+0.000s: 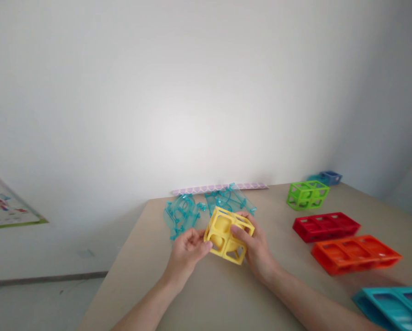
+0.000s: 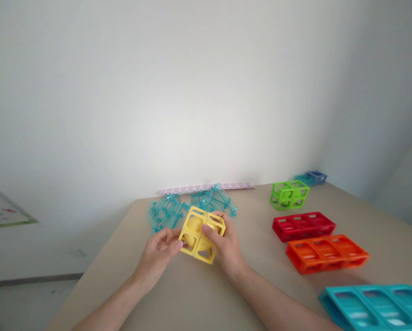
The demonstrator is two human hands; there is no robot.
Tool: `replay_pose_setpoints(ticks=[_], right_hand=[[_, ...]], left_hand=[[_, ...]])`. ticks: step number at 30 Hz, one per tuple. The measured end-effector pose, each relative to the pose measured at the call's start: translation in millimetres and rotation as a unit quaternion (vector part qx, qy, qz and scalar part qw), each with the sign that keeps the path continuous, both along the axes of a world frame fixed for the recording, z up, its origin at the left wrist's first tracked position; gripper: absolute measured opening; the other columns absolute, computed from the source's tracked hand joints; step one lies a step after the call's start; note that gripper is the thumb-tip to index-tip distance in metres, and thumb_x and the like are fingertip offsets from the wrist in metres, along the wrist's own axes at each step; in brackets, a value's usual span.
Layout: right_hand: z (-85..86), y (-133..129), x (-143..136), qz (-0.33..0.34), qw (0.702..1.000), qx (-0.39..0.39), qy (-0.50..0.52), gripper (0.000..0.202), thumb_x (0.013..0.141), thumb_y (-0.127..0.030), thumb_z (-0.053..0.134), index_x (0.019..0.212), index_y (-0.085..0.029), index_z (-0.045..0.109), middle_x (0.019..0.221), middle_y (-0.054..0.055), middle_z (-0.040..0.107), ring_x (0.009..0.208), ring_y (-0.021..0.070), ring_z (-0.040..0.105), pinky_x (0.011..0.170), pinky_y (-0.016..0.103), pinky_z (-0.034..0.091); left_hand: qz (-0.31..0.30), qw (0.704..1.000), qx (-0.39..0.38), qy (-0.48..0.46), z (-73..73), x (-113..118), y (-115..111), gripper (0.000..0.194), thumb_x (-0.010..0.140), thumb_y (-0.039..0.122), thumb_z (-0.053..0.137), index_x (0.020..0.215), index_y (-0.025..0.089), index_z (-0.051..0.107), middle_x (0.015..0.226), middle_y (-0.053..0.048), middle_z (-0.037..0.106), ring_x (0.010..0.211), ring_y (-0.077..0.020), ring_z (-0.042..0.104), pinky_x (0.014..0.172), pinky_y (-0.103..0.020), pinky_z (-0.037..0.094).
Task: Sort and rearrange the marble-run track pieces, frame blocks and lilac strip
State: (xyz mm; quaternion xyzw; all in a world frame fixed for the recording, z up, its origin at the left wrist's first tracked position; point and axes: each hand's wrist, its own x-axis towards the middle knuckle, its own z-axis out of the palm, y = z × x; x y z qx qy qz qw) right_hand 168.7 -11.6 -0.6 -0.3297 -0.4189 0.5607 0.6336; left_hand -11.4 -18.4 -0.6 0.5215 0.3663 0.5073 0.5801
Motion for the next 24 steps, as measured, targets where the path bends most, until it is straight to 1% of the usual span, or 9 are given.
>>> replay_pose_setpoints(ticks=[2,3,6,8,10,12,15,19,24], right_hand=[[0.3,-0.9,3.7,0.017,0.999,0.022,-0.016,0.041,0.066,-0.036,0.081,0.095,-0.026,0.054,0.078,-0.004,0.060,0.066,0.0145,0.055,0.059,0.023,0.044],[0.0,-1.7,5.2,0.030,0.998,0.036,-0.029,0.043,0.065,-0.037,0.082,0.097,-0.026,0.054,0.079,-0.004,0.060,0.067,0.0150,0.055,0.060,0.023,0.044],[-2.0,-4.3,7.0,0.053,0.992,0.082,-0.082,0.036,0.074,-0.044,0.073,0.100,-0.026,0.055,0.086,-0.001,0.061,0.075,0.0175,0.057,0.067,0.026,0.046],[-3.0,-5.9,5.7,0.050,0.987,0.094,-0.121,0.029,0.081,-0.046,0.066,0.097,-0.024,0.055,0.086,0.000,0.060,0.075,0.0173,0.057,0.068,0.026,0.045],[-3.3,-7.5,2.8,0.042,0.983,0.086,-0.156,0.025,0.083,-0.044,0.064,0.091,-0.023,0.056,0.079,-0.001,0.059,0.070,0.0159,0.056,0.063,0.025,0.044],[-3.9,-9.2,-1.2,0.031,0.981,0.073,-0.176,0.022,0.084,-0.042,0.063,0.088,-0.022,0.056,0.073,-0.001,0.058,0.065,0.0150,0.055,0.058,0.024,0.042],[-6.7,-11.7,-7.3,0.009,0.980,0.071,-0.184,0.020,0.086,-0.041,0.060,0.085,-0.021,0.056,0.070,-0.001,0.058,0.063,0.0154,0.054,0.056,0.024,0.043],[-11.9,-12.9,-11.8,-0.021,0.978,0.072,-0.192,0.019,0.085,-0.039,0.060,0.082,-0.021,0.057,0.068,-0.001,0.057,0.063,0.0158,0.053,0.057,0.024,0.043],[-12.0,-10.0,-11.4,-0.030,0.977,0.078,-0.197,0.016,0.085,-0.036,0.059,0.080,-0.021,0.057,0.068,-0.002,0.057,0.061,0.0151,0.053,0.056,0.024,0.043]], left_hand=[[-0.002,1.000,0.018,-0.014,0.2,1.4,-0.8,0.036,0.069,0.030,0.079,0.084,0.022,0.048,0.098,-0.002,0.069,0.094,-0.0215,0.065,0.082,-0.032,0.049],[-0.010,1.000,0.028,-0.009,-0.1,1.9,-2.0,0.042,0.068,0.027,0.080,0.095,0.025,0.047,0.101,-0.003,0.068,0.094,-0.0213,0.066,0.082,-0.033,0.050],[-0.044,0.995,0.063,0.068,-3.7,2.9,-7.0,0.066,0.068,0.022,0.079,0.123,0.027,0.043,0.113,-0.007,0.065,0.100,-0.0229,0.065,0.087,-0.035,0.050],[-0.051,0.985,0.099,0.132,-7.7,3.6,-10.0,0.070,0.069,0.020,0.078,0.130,0.027,0.044,0.125,-0.010,0.060,0.110,-0.0256,0.060,0.095,-0.037,0.047],[-0.039,0.976,0.129,0.173,-11.6,4.7,-11.6,0.070,0.070,0.019,0.078,0.132,0.027,0.047,0.133,-0.010,0.055,0.117,-0.0268,0.056,0.100,-0.037,0.044],[-0.027,0.971,0.146,0.189,-14.8,6.5,-11.9,0.068,0.069,0.018,0.078,0.130,0.027,0.050,0.132,-0.009,0.055,0.117,-0.0266,0.055,0.100,-0.037,0.043],[-0.011,0.967,0.160,0.199,-18.0,11.1,-11.7,0.064,0.064,0.019,0.081,0.123,0.026,0.055,0.121,-0.008,0.061,0.107,-0.0258,0.059,0.093,-0.036,0.046],[0.027,0.963,0.170,0.209,-20.0,17.1,-12.0,0.062,0.060,0.018,0.083,0.116,0.025,0.056,0.108,-0.005,0.065,0.096,-0.0238,0.062,0.083,-0.033,0.049],[0.021,0.962,0.167,0.213,-20.5,18.9,-10.9,0.062,0.062,0.014,0.079,0.117,0.026,0.053,0.106,-0.004,0.066,0.092,-0.0220,0.063,0.078,-0.029,0.051]])
